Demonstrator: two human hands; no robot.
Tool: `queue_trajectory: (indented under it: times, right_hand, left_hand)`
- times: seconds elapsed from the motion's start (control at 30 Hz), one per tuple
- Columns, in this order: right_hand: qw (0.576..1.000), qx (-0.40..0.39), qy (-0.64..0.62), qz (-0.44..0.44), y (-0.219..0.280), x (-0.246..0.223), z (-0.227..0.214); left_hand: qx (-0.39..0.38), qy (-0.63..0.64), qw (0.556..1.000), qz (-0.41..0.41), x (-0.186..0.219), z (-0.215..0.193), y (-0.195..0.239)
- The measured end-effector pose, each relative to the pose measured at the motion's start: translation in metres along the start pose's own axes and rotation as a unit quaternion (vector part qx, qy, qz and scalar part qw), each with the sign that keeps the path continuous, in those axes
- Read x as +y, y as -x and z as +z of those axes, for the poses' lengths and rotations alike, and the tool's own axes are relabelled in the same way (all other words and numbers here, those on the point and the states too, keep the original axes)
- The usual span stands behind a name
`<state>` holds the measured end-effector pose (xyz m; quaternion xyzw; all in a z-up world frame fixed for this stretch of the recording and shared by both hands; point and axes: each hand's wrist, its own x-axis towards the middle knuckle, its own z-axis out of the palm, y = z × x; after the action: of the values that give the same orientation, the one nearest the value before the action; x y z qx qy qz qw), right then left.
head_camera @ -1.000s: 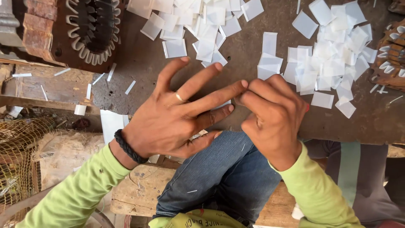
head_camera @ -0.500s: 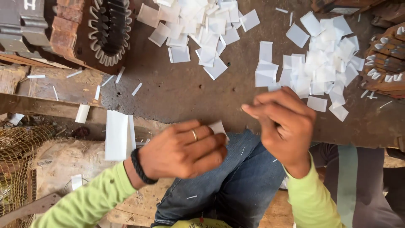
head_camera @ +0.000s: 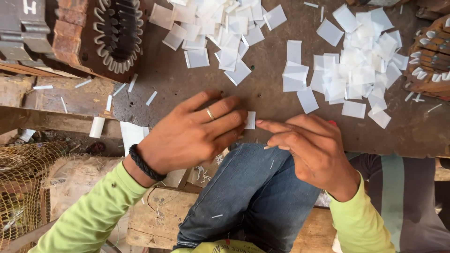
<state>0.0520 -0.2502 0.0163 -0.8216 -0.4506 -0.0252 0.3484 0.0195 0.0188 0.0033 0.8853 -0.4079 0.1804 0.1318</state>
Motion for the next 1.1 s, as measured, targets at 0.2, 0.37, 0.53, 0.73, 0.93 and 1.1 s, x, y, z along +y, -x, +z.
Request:
queue_trajectory:
  times: [0.2,0.37,0.53,0.73,0.93,1.1]
  right_hand:
    - [0.997,-0.018,0.071,-0.007,0.0,-0.004,0.004]
    - [0.997,-0.053,0.043,-0.044,-0.002,0.001,0.001]
    - [0.998,0.038,0.048,-0.007,-0.011,0.001,0.011]
    - [0.992,0.038,0.115,0.02,-0.033,-0.007,0.011]
    - [0.999,-0.035,0.035,-0.009,-0.029,0.002,0.002]
    - [0.995,0.046,0.084,0.03,-0.028,-0.007,0.02]
  left_hand:
    - [-0.012,0.102,0.994,-0.021,-0.006,-0.003,-0.003]
    - [-0.019,0.036,0.998,-0.042,-0.001,0.018,0.005]
    - [0.009,0.146,0.975,-0.166,-0.001,-0.005,-0.013]
    - [0.002,0.156,0.964,-0.214,0.001,-0.004,-0.012]
    - [-0.015,0.113,0.974,-0.195,0.011,-0.002,-0.004]
    - [-0.028,0.063,0.995,-0.066,0.003,0.01,0.01]
